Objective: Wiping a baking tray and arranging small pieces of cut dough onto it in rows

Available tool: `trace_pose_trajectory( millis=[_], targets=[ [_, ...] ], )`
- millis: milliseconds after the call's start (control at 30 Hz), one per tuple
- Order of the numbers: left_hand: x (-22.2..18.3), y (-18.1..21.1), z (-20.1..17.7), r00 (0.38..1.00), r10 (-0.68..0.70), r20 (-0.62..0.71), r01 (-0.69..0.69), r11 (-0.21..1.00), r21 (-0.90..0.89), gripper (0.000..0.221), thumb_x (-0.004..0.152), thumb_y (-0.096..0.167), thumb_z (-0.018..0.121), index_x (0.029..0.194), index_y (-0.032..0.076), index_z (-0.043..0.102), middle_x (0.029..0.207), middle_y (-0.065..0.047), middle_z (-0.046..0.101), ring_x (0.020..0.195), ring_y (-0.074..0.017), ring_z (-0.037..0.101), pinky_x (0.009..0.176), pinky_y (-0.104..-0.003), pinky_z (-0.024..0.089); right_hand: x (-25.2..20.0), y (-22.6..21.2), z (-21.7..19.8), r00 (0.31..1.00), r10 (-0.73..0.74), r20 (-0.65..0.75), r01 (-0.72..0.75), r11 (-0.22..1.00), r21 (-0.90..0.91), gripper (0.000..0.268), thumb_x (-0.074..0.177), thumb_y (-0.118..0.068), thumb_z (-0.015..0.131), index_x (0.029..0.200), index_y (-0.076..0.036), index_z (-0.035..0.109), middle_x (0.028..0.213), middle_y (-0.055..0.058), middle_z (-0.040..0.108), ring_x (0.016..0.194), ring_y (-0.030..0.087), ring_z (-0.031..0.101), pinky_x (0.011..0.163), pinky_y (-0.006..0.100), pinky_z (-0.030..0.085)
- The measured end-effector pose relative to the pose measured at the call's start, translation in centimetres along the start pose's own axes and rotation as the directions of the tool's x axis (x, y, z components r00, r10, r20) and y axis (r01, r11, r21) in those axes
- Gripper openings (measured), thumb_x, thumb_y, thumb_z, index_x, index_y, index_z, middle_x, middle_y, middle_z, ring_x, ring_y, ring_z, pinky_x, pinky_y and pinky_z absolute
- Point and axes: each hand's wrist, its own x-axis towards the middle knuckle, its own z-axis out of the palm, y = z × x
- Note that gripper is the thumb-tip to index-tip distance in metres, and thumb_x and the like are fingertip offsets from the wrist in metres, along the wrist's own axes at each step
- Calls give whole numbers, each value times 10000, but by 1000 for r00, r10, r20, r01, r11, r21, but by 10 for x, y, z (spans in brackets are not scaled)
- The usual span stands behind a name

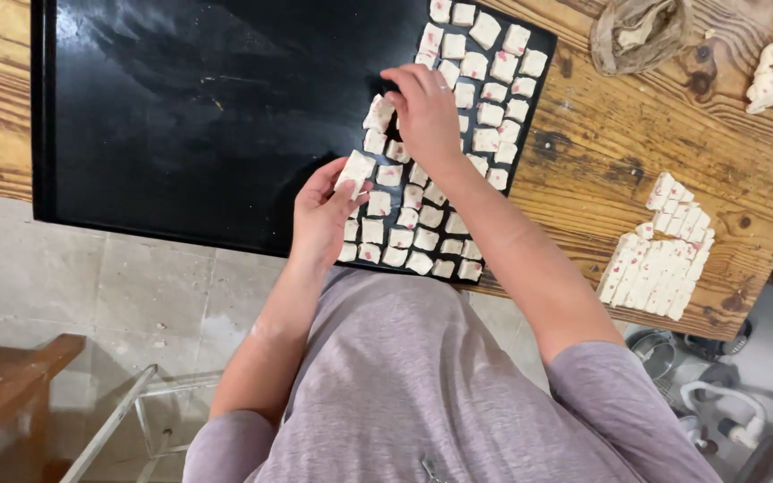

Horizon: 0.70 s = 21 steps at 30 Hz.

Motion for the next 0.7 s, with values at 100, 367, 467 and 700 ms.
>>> trace_pose_trajectory(
  millis=[100,367,467,700],
  targets=[
    [19,-4,4,999,1,-44,-2,1000,-14,340,906,6,725,1232,-23,633,1071,-155,739,884,-259,744,798,-336,629,-6,-35,-28,928,264,264,-334,903,271,301,1023,-278,538,1236,-121,682,1155,23,672,961,203,620,846,337,497],
    [52,-9,12,1000,18,-13,-18,1000,10,196,891,-24,743,1055,12,642,903,-143,760,780,-245,750,738,-317,622,15,9,2,909,403,101,-414,903,117,151,963,-255,703,1089,-238,784,790,-27,714,824,180,594,729,354,477],
    [54,4,19,997,22,71,-13,993,-118,233,944,-47,649,1170,3,635,1117,-121,690,1085,-322,730,1051,-421,597,25,23,16,954,280,110,-267,957,-116,110,963,-333,719,1016,-266,788,910,-88,780,978,280,619,794,474,428],
    [87,-3,26,996,78,-41,-81,995,-64,276,918,-40,725,1174,29,646,971,-81,665,895,-176,711,903,-374,644,20,-13,-14,915,339,219,-397,853,340,192,976,-254,671,1100,-140,763,970,12,742,839,165,672,807,322,531]
  ],
)
